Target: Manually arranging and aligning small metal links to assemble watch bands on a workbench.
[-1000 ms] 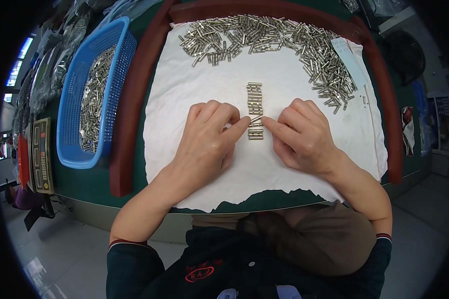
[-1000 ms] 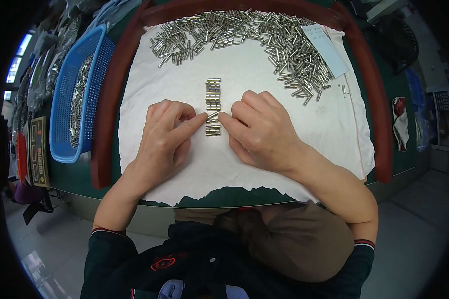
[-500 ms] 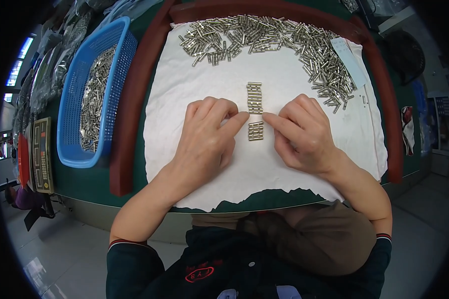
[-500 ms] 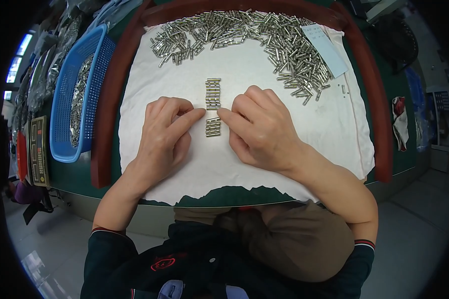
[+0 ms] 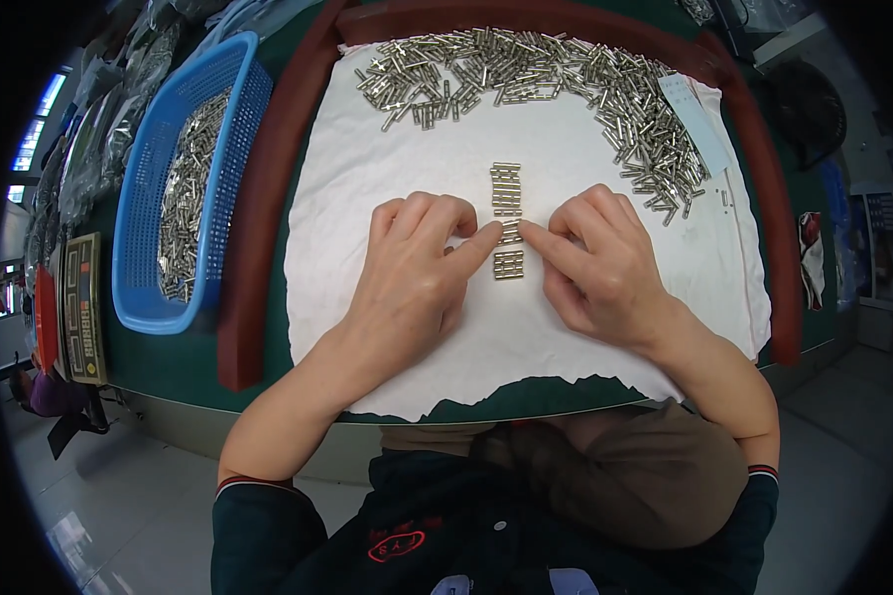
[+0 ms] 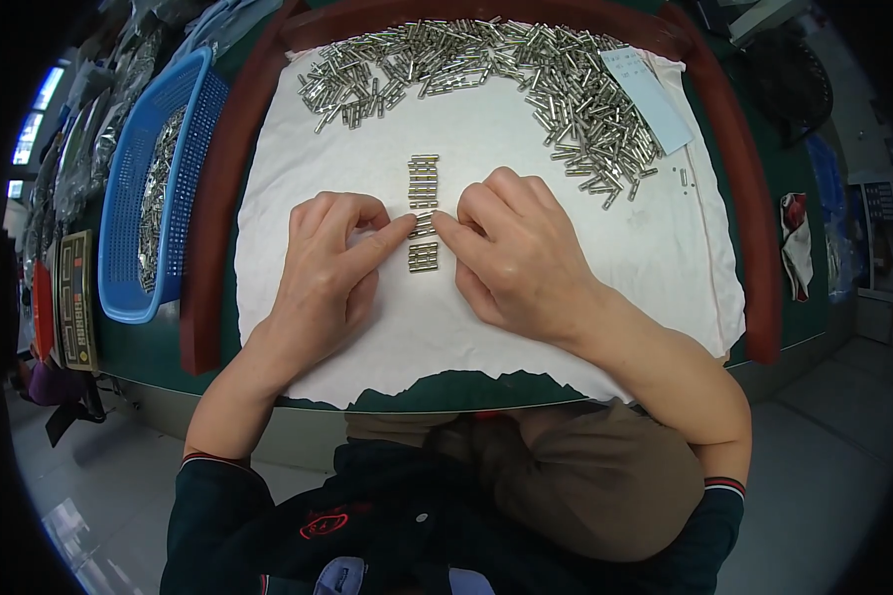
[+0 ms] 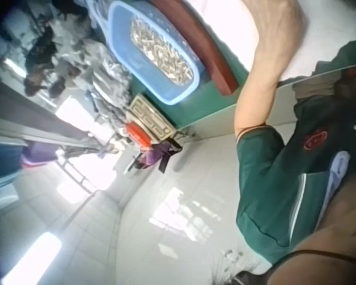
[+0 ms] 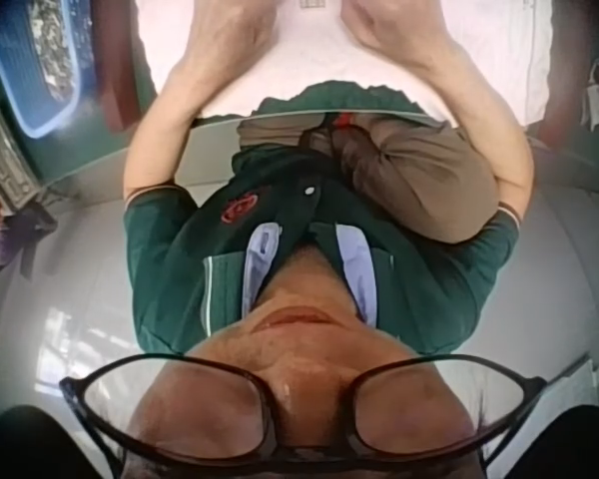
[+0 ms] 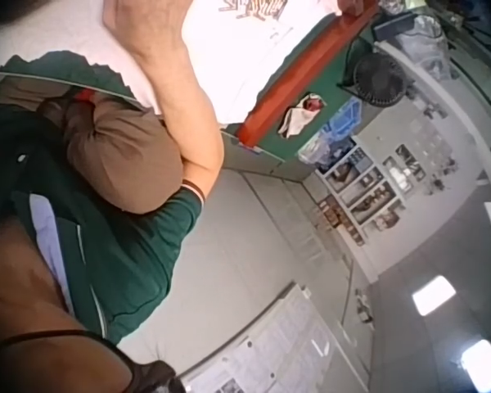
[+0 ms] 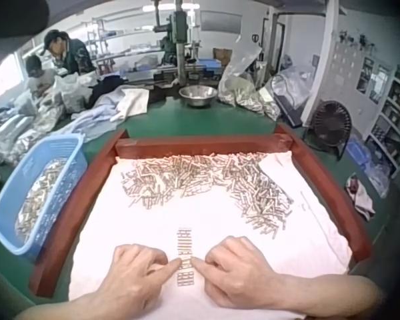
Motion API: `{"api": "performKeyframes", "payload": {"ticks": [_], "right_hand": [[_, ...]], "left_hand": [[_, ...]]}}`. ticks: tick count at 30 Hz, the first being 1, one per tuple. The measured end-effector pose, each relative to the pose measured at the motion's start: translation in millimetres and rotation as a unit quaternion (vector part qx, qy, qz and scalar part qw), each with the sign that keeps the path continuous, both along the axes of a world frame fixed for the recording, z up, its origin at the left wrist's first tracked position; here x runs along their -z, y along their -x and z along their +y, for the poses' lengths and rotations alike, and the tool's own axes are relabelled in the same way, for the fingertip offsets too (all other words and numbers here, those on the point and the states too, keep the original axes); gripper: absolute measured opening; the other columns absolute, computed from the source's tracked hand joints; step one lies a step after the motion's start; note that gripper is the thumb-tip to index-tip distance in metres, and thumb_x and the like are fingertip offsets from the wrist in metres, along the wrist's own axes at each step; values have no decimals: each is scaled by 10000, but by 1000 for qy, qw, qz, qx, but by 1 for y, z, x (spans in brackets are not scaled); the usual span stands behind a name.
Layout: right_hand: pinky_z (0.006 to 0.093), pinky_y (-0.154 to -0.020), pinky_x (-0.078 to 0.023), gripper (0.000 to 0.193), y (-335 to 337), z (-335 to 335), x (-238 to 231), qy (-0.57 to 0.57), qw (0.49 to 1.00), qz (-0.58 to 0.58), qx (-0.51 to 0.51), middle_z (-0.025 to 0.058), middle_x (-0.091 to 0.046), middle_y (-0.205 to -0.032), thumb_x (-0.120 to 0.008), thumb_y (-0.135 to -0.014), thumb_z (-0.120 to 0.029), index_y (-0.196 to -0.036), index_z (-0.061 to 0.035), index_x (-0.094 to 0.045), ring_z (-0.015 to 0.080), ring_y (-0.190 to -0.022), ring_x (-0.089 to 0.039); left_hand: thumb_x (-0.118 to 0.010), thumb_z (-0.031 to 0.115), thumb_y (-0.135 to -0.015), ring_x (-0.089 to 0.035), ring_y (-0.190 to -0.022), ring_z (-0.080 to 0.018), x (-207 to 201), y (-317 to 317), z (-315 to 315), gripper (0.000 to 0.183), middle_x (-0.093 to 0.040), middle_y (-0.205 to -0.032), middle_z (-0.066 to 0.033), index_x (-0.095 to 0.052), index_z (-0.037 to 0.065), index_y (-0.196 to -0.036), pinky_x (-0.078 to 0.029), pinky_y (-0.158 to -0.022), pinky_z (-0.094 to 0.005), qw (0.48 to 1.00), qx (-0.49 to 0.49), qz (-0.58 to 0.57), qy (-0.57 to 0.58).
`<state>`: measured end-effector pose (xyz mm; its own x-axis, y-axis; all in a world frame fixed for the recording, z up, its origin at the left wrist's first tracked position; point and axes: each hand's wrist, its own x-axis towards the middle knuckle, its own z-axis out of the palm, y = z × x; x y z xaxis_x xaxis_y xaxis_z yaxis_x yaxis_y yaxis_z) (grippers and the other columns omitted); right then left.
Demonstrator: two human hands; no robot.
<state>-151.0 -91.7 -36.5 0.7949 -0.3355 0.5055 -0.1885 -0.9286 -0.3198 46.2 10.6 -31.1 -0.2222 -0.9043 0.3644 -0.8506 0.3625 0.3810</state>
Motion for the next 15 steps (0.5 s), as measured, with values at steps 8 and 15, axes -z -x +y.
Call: {"api": "performKeyframes", "payload": {"ticks": [8, 15], "right_hand": [[350, -678, -396, 393, -1, 0, -1, -4, 1000, -3, 0, 56, -524, -816, -643, -627, 27, -1016, -17, -682, 234, -774, -503], [347, -712, -395, 378, 0, -1, -1, 1, 1000, 18, 11, 65, -524, -857, -651, -644, 12, -1022, 4, -665, 237, -830, -503]], "left_hand": [[-620, -90, -624, -516, -968, -242, -1, -1, 0, 497, -541, -1008, -79, -662, 25, -1106, -356, -863, -390, 1000, 2, 5, -3], [-608, -102, -638, -533, -964, -242, -2, 1, 0, 483, -565, -1007, -86, -670, 23, -1100, -366, -882, -388, 1000, -8, 10, -6]]}}
